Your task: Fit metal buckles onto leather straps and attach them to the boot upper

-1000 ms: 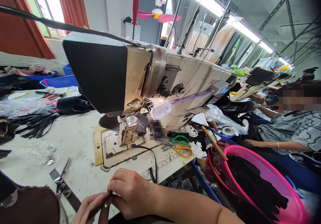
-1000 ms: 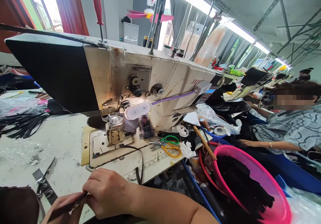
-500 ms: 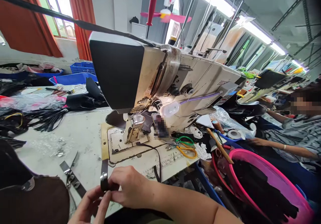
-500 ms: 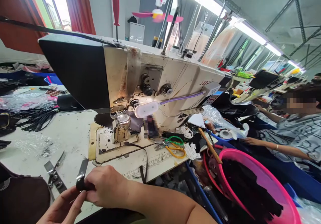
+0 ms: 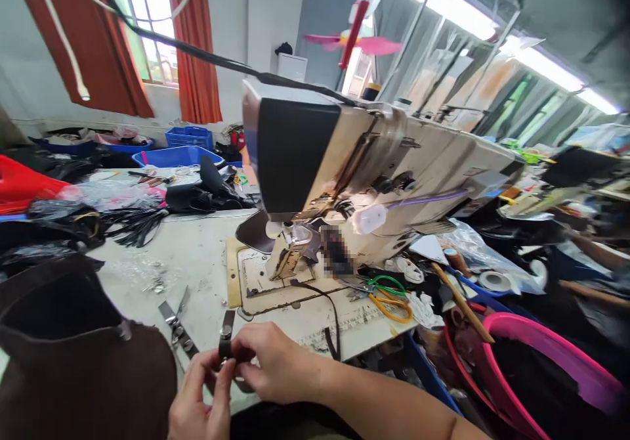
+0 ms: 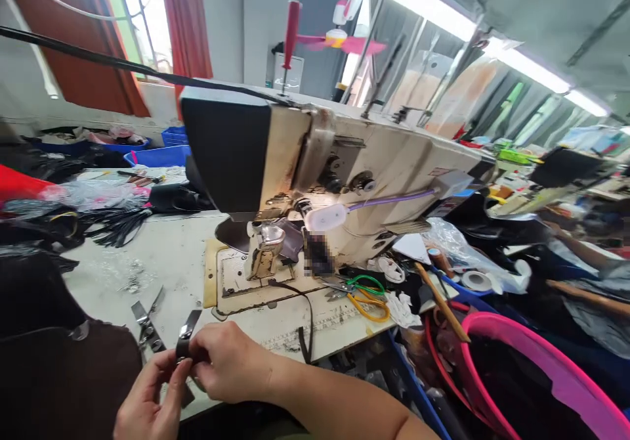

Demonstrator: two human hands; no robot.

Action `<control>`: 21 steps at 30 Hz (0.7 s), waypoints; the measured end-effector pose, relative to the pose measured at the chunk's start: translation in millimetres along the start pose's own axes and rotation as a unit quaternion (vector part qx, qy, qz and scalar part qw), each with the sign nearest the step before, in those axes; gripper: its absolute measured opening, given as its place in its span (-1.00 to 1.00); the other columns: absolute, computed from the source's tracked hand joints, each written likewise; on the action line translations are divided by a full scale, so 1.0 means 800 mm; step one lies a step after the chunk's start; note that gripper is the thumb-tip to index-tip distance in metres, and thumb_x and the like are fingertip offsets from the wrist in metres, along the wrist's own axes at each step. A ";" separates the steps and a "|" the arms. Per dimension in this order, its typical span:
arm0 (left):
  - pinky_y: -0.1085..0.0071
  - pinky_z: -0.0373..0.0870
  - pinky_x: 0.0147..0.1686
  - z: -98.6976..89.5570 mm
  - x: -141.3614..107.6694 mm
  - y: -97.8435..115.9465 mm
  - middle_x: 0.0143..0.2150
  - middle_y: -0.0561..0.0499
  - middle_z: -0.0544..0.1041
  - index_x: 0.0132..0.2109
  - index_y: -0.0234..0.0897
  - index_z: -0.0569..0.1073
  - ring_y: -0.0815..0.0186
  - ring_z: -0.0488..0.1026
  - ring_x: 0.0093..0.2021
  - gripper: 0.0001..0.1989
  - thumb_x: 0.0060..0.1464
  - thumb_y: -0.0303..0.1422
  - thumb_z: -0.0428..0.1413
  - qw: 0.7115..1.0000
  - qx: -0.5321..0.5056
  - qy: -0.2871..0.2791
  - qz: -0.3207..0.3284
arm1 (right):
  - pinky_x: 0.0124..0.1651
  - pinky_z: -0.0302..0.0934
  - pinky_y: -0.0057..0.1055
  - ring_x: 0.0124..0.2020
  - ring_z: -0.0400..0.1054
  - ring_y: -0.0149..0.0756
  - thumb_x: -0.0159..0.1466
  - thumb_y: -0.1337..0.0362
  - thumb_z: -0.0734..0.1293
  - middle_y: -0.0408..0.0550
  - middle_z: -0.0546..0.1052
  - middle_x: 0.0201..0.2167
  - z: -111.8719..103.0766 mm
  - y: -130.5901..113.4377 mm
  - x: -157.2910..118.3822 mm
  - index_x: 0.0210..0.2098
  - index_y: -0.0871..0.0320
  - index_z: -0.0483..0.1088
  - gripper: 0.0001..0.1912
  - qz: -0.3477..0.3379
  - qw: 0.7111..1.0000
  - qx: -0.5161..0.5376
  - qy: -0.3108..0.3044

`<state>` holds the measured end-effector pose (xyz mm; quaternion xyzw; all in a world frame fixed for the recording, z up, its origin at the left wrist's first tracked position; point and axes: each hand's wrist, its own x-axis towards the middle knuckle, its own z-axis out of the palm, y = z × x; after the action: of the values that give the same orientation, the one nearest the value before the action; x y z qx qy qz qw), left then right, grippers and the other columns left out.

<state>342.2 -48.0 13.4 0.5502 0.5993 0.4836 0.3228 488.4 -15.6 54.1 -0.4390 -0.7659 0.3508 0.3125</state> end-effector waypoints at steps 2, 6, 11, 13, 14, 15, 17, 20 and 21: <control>0.44 0.29 -0.46 0.003 -0.001 -0.005 -0.37 0.03 0.51 -0.24 -0.18 0.48 0.29 0.42 -0.43 -0.70 0.09 -0.05 0.11 1.000 -0.013 -0.006 0.011 | -0.44 0.12 -0.56 -0.49 0.28 -0.43 0.04 0.50 0.29 -0.14 0.45 -0.51 0.000 -0.008 0.001 -0.43 0.19 0.41 -0.87 0.026 0.999 -0.032 -0.018; 0.42 0.25 -0.45 -0.003 0.002 -0.019 -0.41 0.04 0.47 -0.23 -0.21 0.45 0.28 0.35 -0.45 -0.66 0.12 -0.02 0.07 0.998 -0.033 -0.025 -0.037 | -0.45 0.12 -0.52 -0.49 0.32 -0.39 0.08 0.48 0.28 -0.09 0.52 -0.50 -0.009 -0.020 0.018 -0.42 0.20 0.48 -0.85 0.055 0.989 -0.108 -0.082; 0.41 0.31 -0.26 -0.025 0.010 -0.041 -0.34 0.02 0.51 -0.17 -0.24 0.43 0.23 0.41 -0.29 -0.52 0.02 0.09 0.12 0.985 -0.097 -0.010 -0.142 | -0.27 0.23 -0.48 -0.30 0.45 -0.32 0.22 0.39 0.27 -0.04 0.61 -0.34 -0.022 0.012 0.078 -0.29 0.16 0.56 -0.79 0.106 0.976 -0.157 -0.108; 0.42 0.33 -0.22 -0.030 0.014 -0.044 -0.34 0.02 0.51 -0.19 -0.25 0.44 0.24 0.41 -0.26 -0.53 -0.02 0.07 0.17 0.971 -0.167 -0.003 -0.168 | -0.15 0.25 -0.42 -0.18 0.45 -0.25 0.26 0.41 0.23 0.03 0.60 -0.23 -0.017 0.036 0.104 -0.22 0.19 0.55 -0.76 0.127 0.969 -0.200 -0.073; 0.43 0.34 -0.24 -0.031 0.016 -0.042 -0.36 0.03 0.51 -0.21 -0.26 0.44 0.26 0.41 -0.27 -0.52 -0.06 0.06 0.22 0.958 -0.213 0.004 -0.191 | -0.08 0.24 -0.39 -0.12 0.44 -0.22 0.27 0.44 0.22 0.07 0.59 -0.17 -0.012 0.048 0.115 -0.18 0.21 0.54 -0.73 0.129 0.966 -0.215 -0.061; 0.44 0.36 -0.27 -0.031 0.019 -0.039 -0.37 0.03 0.50 -0.24 -0.28 0.45 0.27 0.40 -0.29 -0.50 -0.12 0.06 0.26 0.940 -0.263 0.011 -0.217 | -0.03 0.23 -0.36 -0.06 0.41 -0.19 0.28 0.45 0.20 0.10 0.56 -0.12 -0.004 0.057 0.125 -0.14 0.22 0.53 -0.71 0.125 0.965 -0.224 -0.056; 0.44 0.42 -0.27 -0.030 0.025 -0.030 -0.35 0.00 0.53 -0.30 -0.30 0.44 0.26 0.44 -0.27 -0.44 -0.29 0.06 0.35 0.890 -0.365 0.025 -0.273 | 0.03 0.21 -0.30 0.00 0.37 -0.13 0.28 0.43 0.22 0.16 0.51 -0.06 0.014 0.069 0.137 -0.09 0.23 0.50 -0.73 0.115 0.965 -0.228 -0.058; 0.38 0.50 -0.26 -0.029 0.034 -0.016 -0.34 -0.04 0.55 -0.35 -0.30 0.41 0.24 0.48 -0.29 -0.39 -0.50 -0.03 0.45 0.834 -0.445 0.041 -0.323 | 0.00 0.23 -0.20 -0.02 0.37 -0.04 0.21 0.44 0.30 0.23 0.47 -0.09 0.036 0.068 0.141 -0.16 0.28 0.50 -0.79 0.124 0.965 -0.222 -0.058; 0.38 0.51 -0.30 -0.029 0.036 -0.014 -0.36 -0.03 0.55 -0.34 -0.30 0.42 0.26 0.48 -0.33 -0.37 -0.55 -0.07 0.48 0.824 -0.458 0.048 -0.329 | -0.02 0.24 -0.20 -0.05 0.38 -0.04 0.19 0.46 0.31 0.23 0.48 -0.12 0.039 0.064 0.140 -0.20 0.29 0.50 -0.81 0.130 0.967 -0.212 -0.056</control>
<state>311.8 -24.3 14.6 0.0855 0.4687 0.5938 0.6484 440.1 95.0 14.2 -0.5703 -0.7756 0.2419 0.1208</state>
